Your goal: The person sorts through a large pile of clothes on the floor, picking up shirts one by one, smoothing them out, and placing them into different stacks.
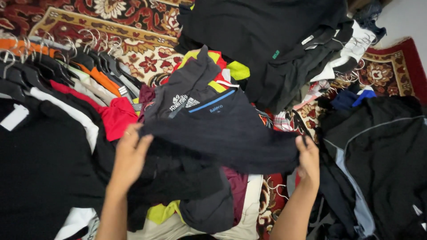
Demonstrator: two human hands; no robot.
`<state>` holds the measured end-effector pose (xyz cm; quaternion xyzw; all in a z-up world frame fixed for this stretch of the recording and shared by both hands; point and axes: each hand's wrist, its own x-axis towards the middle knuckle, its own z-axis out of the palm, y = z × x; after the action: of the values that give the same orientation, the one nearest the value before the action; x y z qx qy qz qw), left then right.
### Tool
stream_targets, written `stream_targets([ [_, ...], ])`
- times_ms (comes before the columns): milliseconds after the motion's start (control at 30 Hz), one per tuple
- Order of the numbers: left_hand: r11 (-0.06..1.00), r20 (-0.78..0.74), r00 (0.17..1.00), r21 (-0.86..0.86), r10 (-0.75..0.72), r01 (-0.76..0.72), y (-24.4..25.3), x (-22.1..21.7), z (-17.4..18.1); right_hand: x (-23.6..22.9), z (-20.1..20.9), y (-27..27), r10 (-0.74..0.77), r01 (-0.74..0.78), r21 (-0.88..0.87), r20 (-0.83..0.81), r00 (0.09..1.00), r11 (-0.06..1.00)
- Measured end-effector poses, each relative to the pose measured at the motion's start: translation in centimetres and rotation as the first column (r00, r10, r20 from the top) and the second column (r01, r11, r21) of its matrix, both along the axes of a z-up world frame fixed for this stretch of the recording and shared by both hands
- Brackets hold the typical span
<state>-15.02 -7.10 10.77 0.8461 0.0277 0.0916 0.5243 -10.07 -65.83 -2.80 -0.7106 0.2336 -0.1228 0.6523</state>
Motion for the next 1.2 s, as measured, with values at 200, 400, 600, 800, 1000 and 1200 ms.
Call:
stream_targets([
  [200, 0.76, -0.013, 0.998, -0.648, 0.054, -0.049, 0.9, 9.3, 0.8, 6.5, 9.5, 7.6, -0.033, -0.045, 0.279, 0.266, 0.963, 0.959],
  [400, 0.846, 0.263, 0.962, -0.527, 0.079, 0.075, 2.5, 18.4, 2.5, 13.6, 14.4, 9.3, 0.131, -0.251, 0.168, 0.521, 0.843, 0.953],
  [600, 0.931, 0.482, 0.876, -0.329, 0.024, 0.156, 8.4, 19.6, 5.1, 14.4, 18.2, 7.9, 0.27, -0.217, -0.171, 0.743, 0.612, 0.961],
  [800, 0.963, 0.266, 0.964, -0.259, -0.007, 0.078, 6.9, 9.3, 8.1, 5.4, 15.1, 7.8, 0.168, -0.022, -0.359, 0.381, 0.909, 0.933],
  [1000, 0.992, -0.383, 0.915, 0.071, 0.124, -0.105, 7.8, 2.3, 4.2, -3.7, 11.0, 9.7, 0.291, -0.341, -0.114, -0.316, 0.903, 0.933],
  [1200, 0.972, -0.344, 0.913, 0.155, 0.222, -0.178, 9.3, 0.0, 1.7, -5.4, 11.4, 13.0, 0.29, -0.293, 0.011, -0.172, 0.941, 0.956],
])
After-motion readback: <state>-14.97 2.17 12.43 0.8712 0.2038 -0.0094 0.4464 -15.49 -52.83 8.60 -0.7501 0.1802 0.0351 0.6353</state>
